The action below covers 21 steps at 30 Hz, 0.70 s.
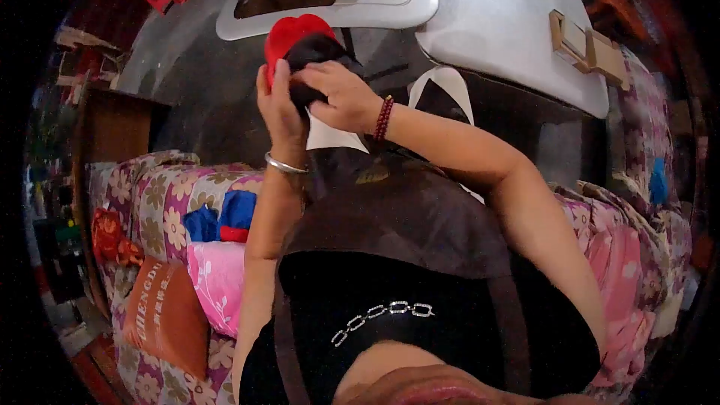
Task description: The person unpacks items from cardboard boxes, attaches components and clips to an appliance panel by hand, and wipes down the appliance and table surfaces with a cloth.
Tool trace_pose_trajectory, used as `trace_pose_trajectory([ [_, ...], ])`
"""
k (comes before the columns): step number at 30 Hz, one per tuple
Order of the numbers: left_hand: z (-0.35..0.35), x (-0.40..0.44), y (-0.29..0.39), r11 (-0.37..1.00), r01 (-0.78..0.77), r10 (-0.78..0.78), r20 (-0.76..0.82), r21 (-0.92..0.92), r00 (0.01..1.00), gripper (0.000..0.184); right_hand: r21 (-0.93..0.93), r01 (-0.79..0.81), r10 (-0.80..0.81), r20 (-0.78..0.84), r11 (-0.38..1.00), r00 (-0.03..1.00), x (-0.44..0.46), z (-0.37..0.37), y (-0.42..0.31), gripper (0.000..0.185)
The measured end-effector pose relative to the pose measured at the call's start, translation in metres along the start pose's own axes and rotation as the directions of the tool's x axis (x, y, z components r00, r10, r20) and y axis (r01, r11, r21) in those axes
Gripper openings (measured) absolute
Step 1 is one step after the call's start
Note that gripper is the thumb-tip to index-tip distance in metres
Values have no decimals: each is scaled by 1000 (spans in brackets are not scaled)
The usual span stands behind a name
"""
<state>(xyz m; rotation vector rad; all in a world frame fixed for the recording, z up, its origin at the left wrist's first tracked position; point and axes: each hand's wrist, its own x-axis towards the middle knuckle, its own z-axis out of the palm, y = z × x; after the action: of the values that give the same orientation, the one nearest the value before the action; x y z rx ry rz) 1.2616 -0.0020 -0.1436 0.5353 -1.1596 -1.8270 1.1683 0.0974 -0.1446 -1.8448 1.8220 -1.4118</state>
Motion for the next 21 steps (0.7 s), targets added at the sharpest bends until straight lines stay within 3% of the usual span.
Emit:
trace_pose_trajectory([
  [2,-2,9,9,998,47,-49,60,39,997,14,70,12,-23,152,997,988,0,-6,6,43],
  [3,-2,12,11,996,66,-71,85,61,994,12,179,-162,109,272,970,956,-3,-14,7,41],
  [4,0,13,9,992,116,-120,113,46,986,12,173,-326,247,365,929,898,-3,-22,9,43],
  [6,3,15,3,979,204,-205,163,19,965,12,385,-292,179,304,876,936,-15,-20,42,47],
  [7,7,17,4,979,190,-196,83,75,977,18,491,-454,270,402,743,875,-17,-36,42,47],
  [8,2,30,-3,971,239,-238,64,-24,969,21,646,-498,302,397,578,866,-24,-49,48,47],
  [10,-21,65,-25,911,347,-346,45,-223,937,27,755,-469,419,281,459,863,-37,-84,60,45],
  [14,-31,95,-41,916,386,-391,-25,-109,920,40,778,-295,654,-189,555,732,-78,-148,129,44],
  [16,-19,107,-46,894,440,-446,-80,-81,891,42,448,-375,572,-477,812,667,-100,-165,166,45],
  [17,-10,114,-50,886,456,-463,-93,-86,881,42,181,-511,523,-520,840,675,-109,-167,171,47],
  [18,-1,122,-55,877,472,-479,-106,-91,871,41,-153,-501,362,-518,852,775,-124,-163,197,49],
  [20,11,145,-76,857,506,-511,-30,-96,859,40,-545,-622,473,-404,562,783,-141,-145,220,50],
  [21,18,158,-86,846,524,-526,11,-95,851,40,-577,-594,419,-422,561,804,-145,-141,230,48],
])
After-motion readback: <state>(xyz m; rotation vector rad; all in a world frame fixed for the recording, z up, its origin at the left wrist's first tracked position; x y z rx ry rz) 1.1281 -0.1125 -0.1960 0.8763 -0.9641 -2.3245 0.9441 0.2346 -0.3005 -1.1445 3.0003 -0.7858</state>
